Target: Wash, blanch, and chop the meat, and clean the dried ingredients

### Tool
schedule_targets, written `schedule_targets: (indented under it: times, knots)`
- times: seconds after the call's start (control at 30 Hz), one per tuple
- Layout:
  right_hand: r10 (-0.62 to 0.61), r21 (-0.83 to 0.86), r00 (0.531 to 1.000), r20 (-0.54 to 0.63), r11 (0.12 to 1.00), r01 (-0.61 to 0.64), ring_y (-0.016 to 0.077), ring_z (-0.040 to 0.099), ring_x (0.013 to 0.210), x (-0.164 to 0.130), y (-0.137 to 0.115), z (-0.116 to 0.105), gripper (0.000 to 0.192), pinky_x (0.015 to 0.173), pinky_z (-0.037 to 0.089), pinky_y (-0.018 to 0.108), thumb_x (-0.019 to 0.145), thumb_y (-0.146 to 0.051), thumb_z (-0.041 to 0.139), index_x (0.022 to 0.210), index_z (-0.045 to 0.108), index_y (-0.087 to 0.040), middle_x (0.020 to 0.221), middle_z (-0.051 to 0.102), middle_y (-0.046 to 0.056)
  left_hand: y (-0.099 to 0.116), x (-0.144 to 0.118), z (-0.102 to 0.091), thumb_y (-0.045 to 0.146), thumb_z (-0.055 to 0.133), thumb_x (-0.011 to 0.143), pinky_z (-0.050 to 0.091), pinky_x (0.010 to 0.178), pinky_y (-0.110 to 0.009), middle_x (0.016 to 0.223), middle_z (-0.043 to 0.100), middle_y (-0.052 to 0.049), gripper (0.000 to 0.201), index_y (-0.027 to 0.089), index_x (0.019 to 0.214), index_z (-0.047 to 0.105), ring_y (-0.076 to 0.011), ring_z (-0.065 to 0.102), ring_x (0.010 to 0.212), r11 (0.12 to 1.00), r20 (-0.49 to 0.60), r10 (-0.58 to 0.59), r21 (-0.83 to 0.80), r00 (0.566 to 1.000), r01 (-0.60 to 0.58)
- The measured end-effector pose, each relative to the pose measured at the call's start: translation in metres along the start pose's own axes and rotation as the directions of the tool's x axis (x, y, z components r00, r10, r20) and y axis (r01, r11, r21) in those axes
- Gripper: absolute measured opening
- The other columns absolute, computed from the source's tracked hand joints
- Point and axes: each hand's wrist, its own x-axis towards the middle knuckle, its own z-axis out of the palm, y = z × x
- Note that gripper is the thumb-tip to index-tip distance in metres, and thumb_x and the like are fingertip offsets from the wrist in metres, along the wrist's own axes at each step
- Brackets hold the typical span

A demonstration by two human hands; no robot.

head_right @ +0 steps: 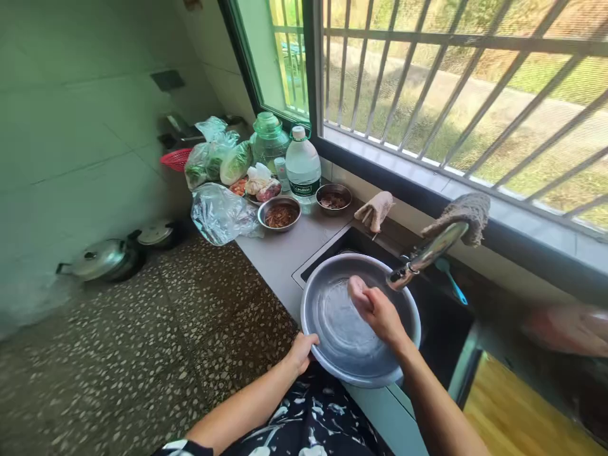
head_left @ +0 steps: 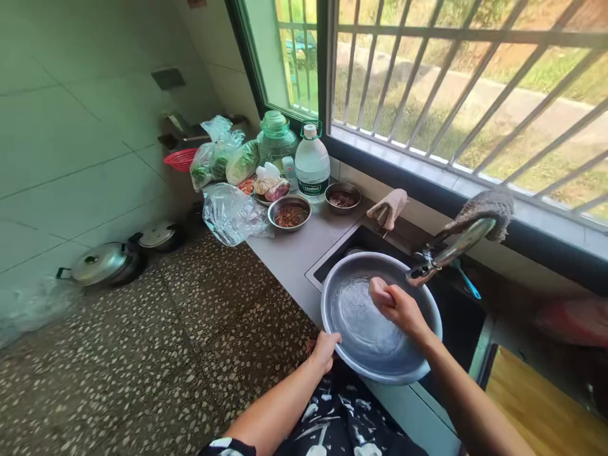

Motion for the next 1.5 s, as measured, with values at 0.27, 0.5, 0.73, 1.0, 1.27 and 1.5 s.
schedule_targets:
  times: [0.27, 0.5, 0.73, 1.0, 1.27, 1.5]
  knots:
    - [-0.038, 0.086, 0.998, -0.054, 0.995, 0.042, 0.0196, 0.055, 0.089, 0.018, -0.026, 0.013, 0.035, 0.078, 0.043, 0.031, 0.075, -0.027, 0.049, 0.108, 0.052, -0.02, 0.099, 0.059, 0.005, 0.036, 0.005, -0.02, 0.004, 0.049, 0.047, 0.038, 0.045, -0.023, 0.048, 0.049, 0.004, 0.024, 0.014, 0.069, 0.055, -0.0109, 0.046, 0.044, 0.994, -0.072, 0.066, -0.082, 0.995, -0.072]
    - [-0.111, 0.02, 0.975, -0.191, 0.993, 0.117, 0.0208, 0.052, 0.086, 0.067, -0.05, 0.049, 0.038, 0.077, 0.042, 0.034, 0.074, -0.024, 0.049, 0.112, 0.05, -0.017, 0.093, 0.055, 0.007, 0.095, 0.03, -0.05, 0.003, 0.05, 0.046, 0.037, 0.046, -0.021, 0.049, 0.053, 0.002, 0.021, 0.012, 0.063, 0.057, -0.0097, 0.047, 0.046, 0.966, -0.081, 0.249, -0.045, 0.965, -0.253]
    - [-0.131, 0.082, 0.975, -0.178, 0.986, 0.148, 0.0221, 0.051, 0.089, 0.119, -0.073, 0.083, 0.042, 0.081, 0.042, 0.037, 0.069, -0.019, 0.049, 0.111, 0.052, -0.018, 0.095, 0.055, 0.008, 0.143, 0.053, -0.096, 0.004, 0.053, 0.047, 0.037, 0.045, -0.021, 0.044, 0.049, 0.004, 0.013, 0.012, 0.057, 0.054, -0.0084, 0.044, 0.042, 0.971, -0.098, 0.228, -0.05, 0.969, -0.234]
    - [0.322, 0.61, 0.942, -0.095, 0.766, -0.2, 0.0211, 0.055, 0.094, 0.155, -0.079, 0.117, 0.054, 0.084, 0.045, 0.034, 0.059, -0.019, 0.057, 0.113, 0.05, -0.022, 0.104, 0.06, 0.003, 0.169, 0.066, -0.133, 0.005, 0.049, 0.047, 0.04, 0.043, -0.022, 0.043, 0.047, 0.003, 0.012, 0.013, 0.055, 0.051, -0.0096, 0.045, 0.04, 0.982, -0.062, 0.178, -0.057, 0.982, -0.182]
    - [0.599, 0.9, 0.73, 0.328, 0.035, -0.434, 0.016, 0.062, 0.066, 0.163, -0.083, 0.133, 0.043, 0.057, 0.052, 0.027, 0.064, -0.017, 0.063, 0.103, 0.049, -0.025, 0.076, 0.063, -0.001, 0.19, 0.072, -0.154, 0.009, 0.051, 0.058, 0.049, 0.059, -0.034, 0.062, 0.06, -0.005, 0.023, 0.011, 0.08, 0.056, -0.0203, 0.06, 0.061, 0.933, -0.162, 0.211, 0.328, 0.964, -0.149]
    - [0.498, 0.829, 0.674, 0.545, -0.199, -0.523, 0.0144, 0.06, 0.061, 0.16, -0.107, 0.128, 0.006, 0.059, 0.052, 0.028, 0.076, -0.014, 0.05, 0.08, 0.055, -0.015, 0.069, 0.063, 0.004, 0.231, 0.027, -0.105, 0.027, 0.065, 0.064, 0.018, 0.108, -0.044, 0.142, 0.03, -0.009, 0.077, 0.023, 0.134, 0.033, -0.0253, 0.019, 0.133, -0.02, 0.423, 0.76, 0.775, 0.494, -0.632]
